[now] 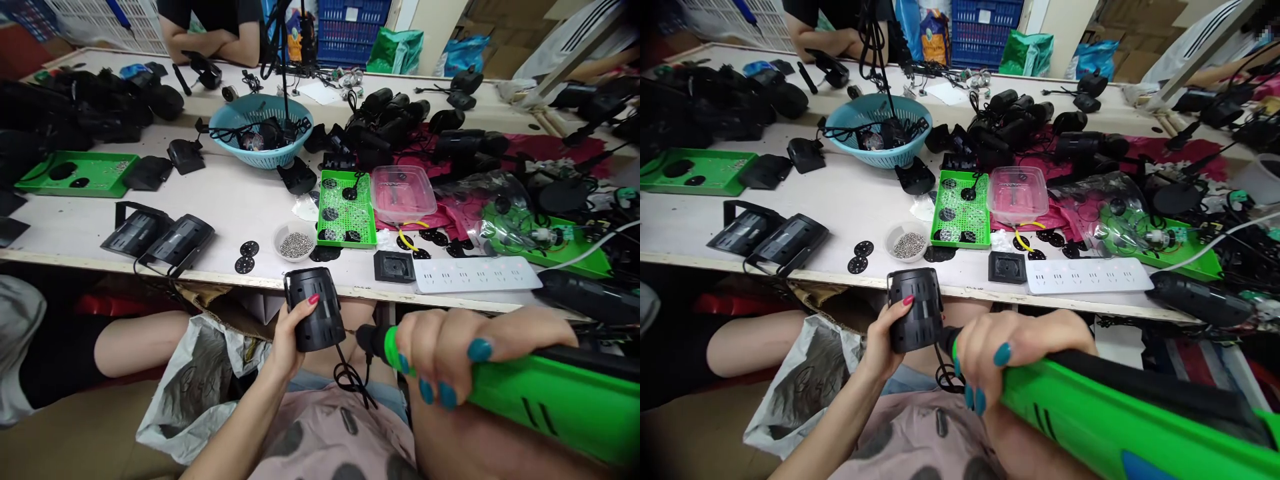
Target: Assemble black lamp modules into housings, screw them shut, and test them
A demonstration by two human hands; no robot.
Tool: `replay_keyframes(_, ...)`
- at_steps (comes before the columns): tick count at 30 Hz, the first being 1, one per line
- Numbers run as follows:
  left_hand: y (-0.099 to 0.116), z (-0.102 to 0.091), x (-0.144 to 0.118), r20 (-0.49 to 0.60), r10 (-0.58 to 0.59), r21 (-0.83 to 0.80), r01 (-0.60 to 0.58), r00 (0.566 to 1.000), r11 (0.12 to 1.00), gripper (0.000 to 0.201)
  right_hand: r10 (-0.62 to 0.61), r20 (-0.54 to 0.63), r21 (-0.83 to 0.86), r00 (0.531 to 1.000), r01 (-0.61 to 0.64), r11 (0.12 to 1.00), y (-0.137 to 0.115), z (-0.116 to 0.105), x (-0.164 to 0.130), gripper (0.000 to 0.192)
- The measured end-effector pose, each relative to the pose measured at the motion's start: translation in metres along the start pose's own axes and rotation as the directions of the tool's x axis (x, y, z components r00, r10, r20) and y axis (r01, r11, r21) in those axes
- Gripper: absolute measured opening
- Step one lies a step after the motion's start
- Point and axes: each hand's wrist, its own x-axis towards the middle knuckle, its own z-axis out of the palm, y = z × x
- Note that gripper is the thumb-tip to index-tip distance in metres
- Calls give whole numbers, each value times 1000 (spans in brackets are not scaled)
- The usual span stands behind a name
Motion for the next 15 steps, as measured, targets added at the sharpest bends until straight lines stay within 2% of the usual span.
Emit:
replay_keyframes(3, 6, -2, -1, 3, 32, -4, -32, 999, 999, 46, -137, 6, 37, 991, 137, 990, 7, -11, 6, 18)
replay_keyframes(6, 8, -2, -4, 29, 52, 11, -52, 998, 999, 42, -147, 191, 98, 971, 130, 987, 19, -22, 14, 20)
replay_keyframes(9, 7, -3, -5, 24, 52, 32, -53, 998, 998, 41, -106, 313, 116, 944, 73, 991, 22, -31, 21, 24)
replay_keyframes(15, 3, -5, -3, 5, 50, 36, -50, 999, 998, 41, 50, 373, 49, 926, -73, 996, 13, -37, 27, 21)
